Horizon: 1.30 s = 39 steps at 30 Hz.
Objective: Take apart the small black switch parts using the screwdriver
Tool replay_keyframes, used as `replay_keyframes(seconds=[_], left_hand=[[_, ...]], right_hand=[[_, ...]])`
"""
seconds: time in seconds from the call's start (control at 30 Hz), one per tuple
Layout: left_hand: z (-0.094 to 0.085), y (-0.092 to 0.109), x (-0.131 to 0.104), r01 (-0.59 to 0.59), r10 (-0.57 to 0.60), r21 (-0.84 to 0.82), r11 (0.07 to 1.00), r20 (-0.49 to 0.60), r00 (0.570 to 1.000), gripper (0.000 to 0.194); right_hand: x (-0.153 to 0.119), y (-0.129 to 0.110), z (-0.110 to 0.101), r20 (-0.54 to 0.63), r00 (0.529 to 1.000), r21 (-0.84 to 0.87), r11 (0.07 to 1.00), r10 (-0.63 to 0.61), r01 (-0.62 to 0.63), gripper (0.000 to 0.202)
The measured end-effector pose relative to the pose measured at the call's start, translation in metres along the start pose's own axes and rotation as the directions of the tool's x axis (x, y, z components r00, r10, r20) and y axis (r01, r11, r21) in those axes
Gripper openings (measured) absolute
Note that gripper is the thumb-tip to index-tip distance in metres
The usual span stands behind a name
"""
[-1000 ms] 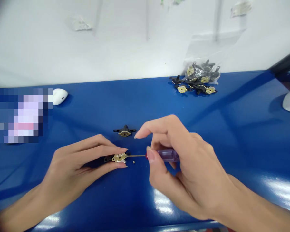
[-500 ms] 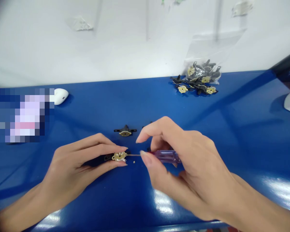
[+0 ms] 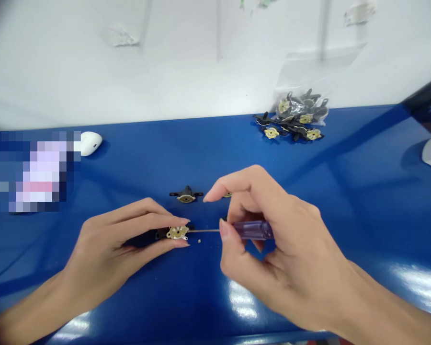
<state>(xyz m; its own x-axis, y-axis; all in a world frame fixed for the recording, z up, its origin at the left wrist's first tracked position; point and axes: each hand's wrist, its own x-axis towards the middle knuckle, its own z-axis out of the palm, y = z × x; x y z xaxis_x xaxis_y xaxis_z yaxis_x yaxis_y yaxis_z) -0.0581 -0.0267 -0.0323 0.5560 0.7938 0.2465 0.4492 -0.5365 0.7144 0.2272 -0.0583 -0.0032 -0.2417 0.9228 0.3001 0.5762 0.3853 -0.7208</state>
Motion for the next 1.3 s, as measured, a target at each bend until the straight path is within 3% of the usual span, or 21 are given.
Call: replay_keyframes(seconds=[0.2, 0.43, 0.6, 0.83, 1.07, 1.3], left_hand=[[0.0004, -0.0016, 0.0007, 0.007, -0.007, -0.007, 1.0, 0.013, 1.0, 0.02], [-0.0011, 0.0002, 0.0002, 0.003, -0.003, 0.001, 1.0, 0.011, 1.0, 0.02], [0.0002, -0.0004, 0.0006, 0.01, -0.01, 0.004, 1.0, 0.016, 1.0, 0.019], [0.0006, -0.0022, 0.0008, 0.008, -0.008, 0.005, 1.0, 0.014, 1.0, 0.02], [0.0013, -0.0009, 0.0016, 0.014, -0.014, 0.022, 1.0, 0.013, 1.0, 0.019], [-0.0003, 0.001, 0.0021, 0.126, -0.129, -0.05, 0.991, -0.052, 0.99, 0.019]], right_hand=[[0.0011, 0.0, -0.0013, 0.07, 0.997, -0.009, 1.0, -0.016, 0.017, 0.015], [-0.0004, -0.0007, 0.0012, 0.014, 1.0, -0.012, 1.0, -0.014, 0.014, 0.037], [-0.0001, 0.0002, -0.0002, 0.032, 0.999, -0.012, 0.999, 0.033, -0.033, 0.017], [-0.0013, -0.0022, 0.003, -0.058, 0.996, -0.026, 0.998, 0.062, -0.064, 0.028], [0.0014, -0.0078, 0.004, -0.137, 0.988, -0.01, 0.997, 0.076, -0.078, 0.023], [-0.0021, -0.0047, -0.0036, -0.147, 0.988, -0.011, 0.999, 0.039, -0.041, 0.016]])
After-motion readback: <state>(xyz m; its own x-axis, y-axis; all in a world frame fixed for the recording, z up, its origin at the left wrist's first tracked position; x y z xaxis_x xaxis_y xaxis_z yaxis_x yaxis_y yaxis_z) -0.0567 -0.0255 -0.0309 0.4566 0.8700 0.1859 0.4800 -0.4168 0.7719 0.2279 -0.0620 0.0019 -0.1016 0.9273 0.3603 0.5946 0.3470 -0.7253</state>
